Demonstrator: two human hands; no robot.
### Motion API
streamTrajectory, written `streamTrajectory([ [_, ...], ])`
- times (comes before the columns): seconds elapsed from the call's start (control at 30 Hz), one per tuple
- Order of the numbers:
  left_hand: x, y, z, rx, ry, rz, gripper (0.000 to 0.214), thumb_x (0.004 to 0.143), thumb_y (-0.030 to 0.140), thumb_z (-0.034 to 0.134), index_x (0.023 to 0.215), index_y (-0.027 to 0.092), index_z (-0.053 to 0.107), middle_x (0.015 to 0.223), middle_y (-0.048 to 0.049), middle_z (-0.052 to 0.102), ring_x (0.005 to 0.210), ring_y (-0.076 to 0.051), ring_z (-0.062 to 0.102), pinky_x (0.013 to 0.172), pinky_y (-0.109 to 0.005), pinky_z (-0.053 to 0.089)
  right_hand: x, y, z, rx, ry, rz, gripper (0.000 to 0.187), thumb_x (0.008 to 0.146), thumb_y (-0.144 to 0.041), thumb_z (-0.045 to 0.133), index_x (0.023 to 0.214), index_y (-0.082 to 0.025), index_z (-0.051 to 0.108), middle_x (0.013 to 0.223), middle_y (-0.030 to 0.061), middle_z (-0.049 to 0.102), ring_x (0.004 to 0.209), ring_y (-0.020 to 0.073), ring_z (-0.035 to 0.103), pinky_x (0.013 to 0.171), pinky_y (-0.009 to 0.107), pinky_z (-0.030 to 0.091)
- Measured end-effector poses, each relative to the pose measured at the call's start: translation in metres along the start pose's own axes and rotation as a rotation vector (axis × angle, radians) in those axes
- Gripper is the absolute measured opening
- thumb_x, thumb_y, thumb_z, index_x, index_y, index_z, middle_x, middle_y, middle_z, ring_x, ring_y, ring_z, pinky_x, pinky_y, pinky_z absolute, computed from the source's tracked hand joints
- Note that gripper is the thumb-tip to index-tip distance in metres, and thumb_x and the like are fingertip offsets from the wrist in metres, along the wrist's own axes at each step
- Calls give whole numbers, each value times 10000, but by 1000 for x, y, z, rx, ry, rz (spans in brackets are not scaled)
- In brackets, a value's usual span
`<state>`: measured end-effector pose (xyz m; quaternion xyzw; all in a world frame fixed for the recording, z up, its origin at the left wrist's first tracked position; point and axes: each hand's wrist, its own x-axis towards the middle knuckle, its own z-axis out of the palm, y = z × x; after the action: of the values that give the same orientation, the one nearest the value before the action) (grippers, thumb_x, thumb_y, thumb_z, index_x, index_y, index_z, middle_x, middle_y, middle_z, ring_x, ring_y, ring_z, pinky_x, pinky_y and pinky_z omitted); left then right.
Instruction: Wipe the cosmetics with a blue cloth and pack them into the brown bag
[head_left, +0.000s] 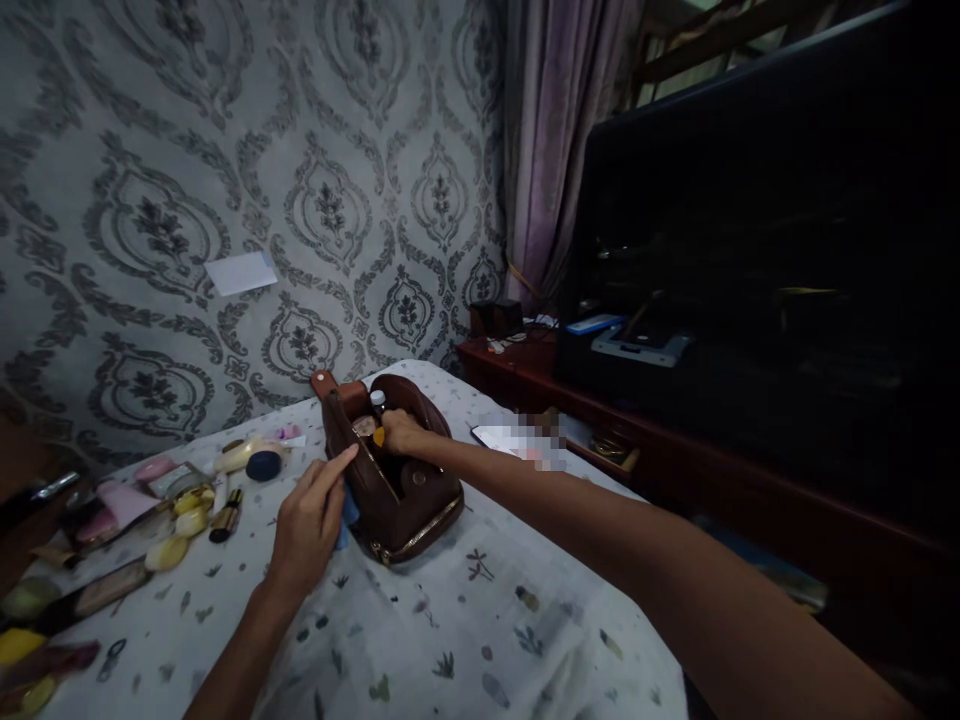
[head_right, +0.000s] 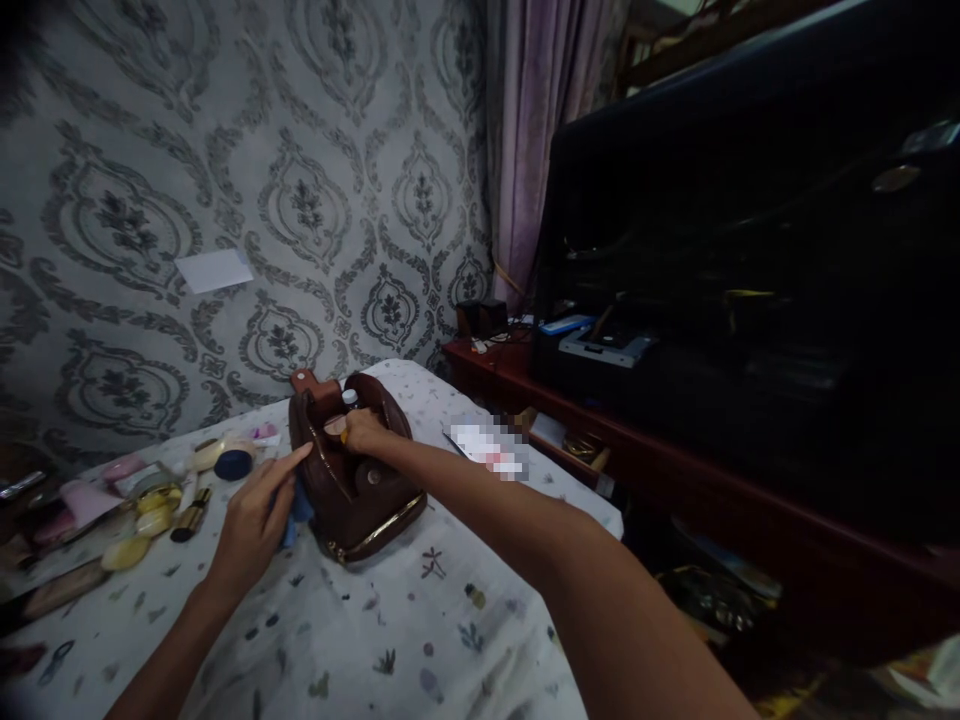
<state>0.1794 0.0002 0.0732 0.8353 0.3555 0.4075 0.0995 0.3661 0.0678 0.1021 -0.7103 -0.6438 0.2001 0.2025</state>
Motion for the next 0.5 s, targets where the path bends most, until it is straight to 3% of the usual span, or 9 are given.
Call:
streamTrajectory([
  [0.17, 0, -2, 0, -16, 10, 10, 419, 978, 316, 366, 1312, 222, 600, 927, -64, 629, 852, -187, 621, 769, -301, 494, 6, -1, 4, -20, -115, 54, 311, 921, -334, 645, 1188, -177, 611, 1190, 75, 628, 1057, 230, 637, 861, 398, 552],
  [0.5, 0, -2, 1, -39, 19, 7, 405, 980, 332, 377, 1281, 221, 624, 994, -84, 664, 962, -210, 645, 799, -312, 511, 18, 5, 20, 1, -28, 48, 345, 932, -337, 629, 1237, -182, 585, 1234, 88, 606, 1071, 234, 627, 871, 410, 550],
])
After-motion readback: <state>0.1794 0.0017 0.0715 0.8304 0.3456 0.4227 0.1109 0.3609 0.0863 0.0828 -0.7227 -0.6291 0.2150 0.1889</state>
